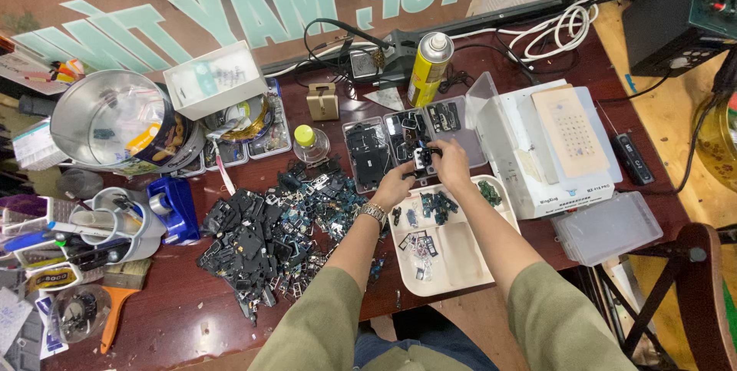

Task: The person sorts small electronic components from a large pile on a cluttered workbench. They pick up individual pieces, separate them by type, and place them into a compartmentalized tray. The task involves repetitive picking, inspecting, and placing of components.

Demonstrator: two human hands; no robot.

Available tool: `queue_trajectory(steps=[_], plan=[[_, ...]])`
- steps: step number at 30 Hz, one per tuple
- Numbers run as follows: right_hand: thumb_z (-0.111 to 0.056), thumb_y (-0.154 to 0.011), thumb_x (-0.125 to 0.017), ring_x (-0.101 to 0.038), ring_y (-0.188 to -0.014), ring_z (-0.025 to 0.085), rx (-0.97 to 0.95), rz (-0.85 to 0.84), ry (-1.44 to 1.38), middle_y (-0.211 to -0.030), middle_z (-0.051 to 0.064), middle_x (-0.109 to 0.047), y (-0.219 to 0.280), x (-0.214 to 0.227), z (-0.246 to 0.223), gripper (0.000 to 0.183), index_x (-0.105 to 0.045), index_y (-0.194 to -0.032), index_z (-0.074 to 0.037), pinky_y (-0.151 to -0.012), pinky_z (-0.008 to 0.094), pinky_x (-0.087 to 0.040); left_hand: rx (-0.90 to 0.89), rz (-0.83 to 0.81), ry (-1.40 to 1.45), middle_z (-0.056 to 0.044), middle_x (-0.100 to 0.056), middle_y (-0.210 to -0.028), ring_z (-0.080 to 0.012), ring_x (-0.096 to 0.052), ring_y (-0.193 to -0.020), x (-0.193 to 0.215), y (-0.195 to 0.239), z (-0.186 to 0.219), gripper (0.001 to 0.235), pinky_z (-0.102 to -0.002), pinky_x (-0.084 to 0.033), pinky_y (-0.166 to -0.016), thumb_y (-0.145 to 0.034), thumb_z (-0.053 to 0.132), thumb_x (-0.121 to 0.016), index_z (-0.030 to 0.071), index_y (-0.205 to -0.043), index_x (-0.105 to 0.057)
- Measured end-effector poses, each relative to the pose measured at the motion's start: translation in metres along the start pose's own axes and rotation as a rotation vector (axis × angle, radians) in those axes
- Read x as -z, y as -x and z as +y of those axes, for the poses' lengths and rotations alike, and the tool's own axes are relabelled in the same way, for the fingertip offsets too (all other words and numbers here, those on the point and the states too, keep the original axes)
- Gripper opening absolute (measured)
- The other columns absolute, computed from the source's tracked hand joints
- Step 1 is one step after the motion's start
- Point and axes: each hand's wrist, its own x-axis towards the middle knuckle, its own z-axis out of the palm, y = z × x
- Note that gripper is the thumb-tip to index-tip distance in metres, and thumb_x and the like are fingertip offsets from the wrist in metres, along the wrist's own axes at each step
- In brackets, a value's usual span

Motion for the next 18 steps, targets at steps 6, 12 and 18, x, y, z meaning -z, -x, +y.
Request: queue_trajectory(steps=[6, 12, 18], plan=[[-0.008, -0.086, -0.072, -0.07, -0.096, 0.035, -0.475, -0.252, -0.188, -0.1, 0.019, -0.073, -0.011, 0.009, 0.002, 0.03, -0.067, -0.116, -0.009, -0.09, 0.045, -0.054, 0.086, 0.017, 0.051, -0.01, -0.058, -0.146, -0.0196, -0.069, -0.106, -0.014, -0.012, 0.017, 0.056, -0.032, -0.06, -0.08, -0.094, 0.009, -0.057, 0.007, -0.15, -0.047], [-0.008, -0.086, -0.071, -0.061, -0.112, 0.038, -0.173, -0.276, -0.107, -0.107, 0.018, -0.066, -0.011, -0.004, 0.012, 0.023, -0.077, -0.107, -0.013, -0.097, 0.047, -0.049, 0.107, 0.106, 0.097, -0.01, -0.068, -0.133, -0.0167, -0.07, -0.1, -0.011, -0.01, 0.01, 0.044, -0.029, -0.06, -0.078, -0.097, 0.013, -0.057, 0.006, -0.141, -0.059], [-0.008, -0.083, -0.074, -0.058, -0.111, 0.041, -0.06, -0.201, -0.133, -0.112, 0.019, -0.064, -0.016, -0.016, -0.031, 0.025, -0.075, -0.108, -0.009, -0.096, 0.049, -0.047, 0.002, 0.348, 0.174, -0.01, -0.078, -0.103, -0.013, -0.072, -0.081, 0.032, 0.015, 0.0, 0.031, -0.027, -0.056, -0.067, -0.099, 0.016, -0.06, 0.002, -0.124, -0.071]])
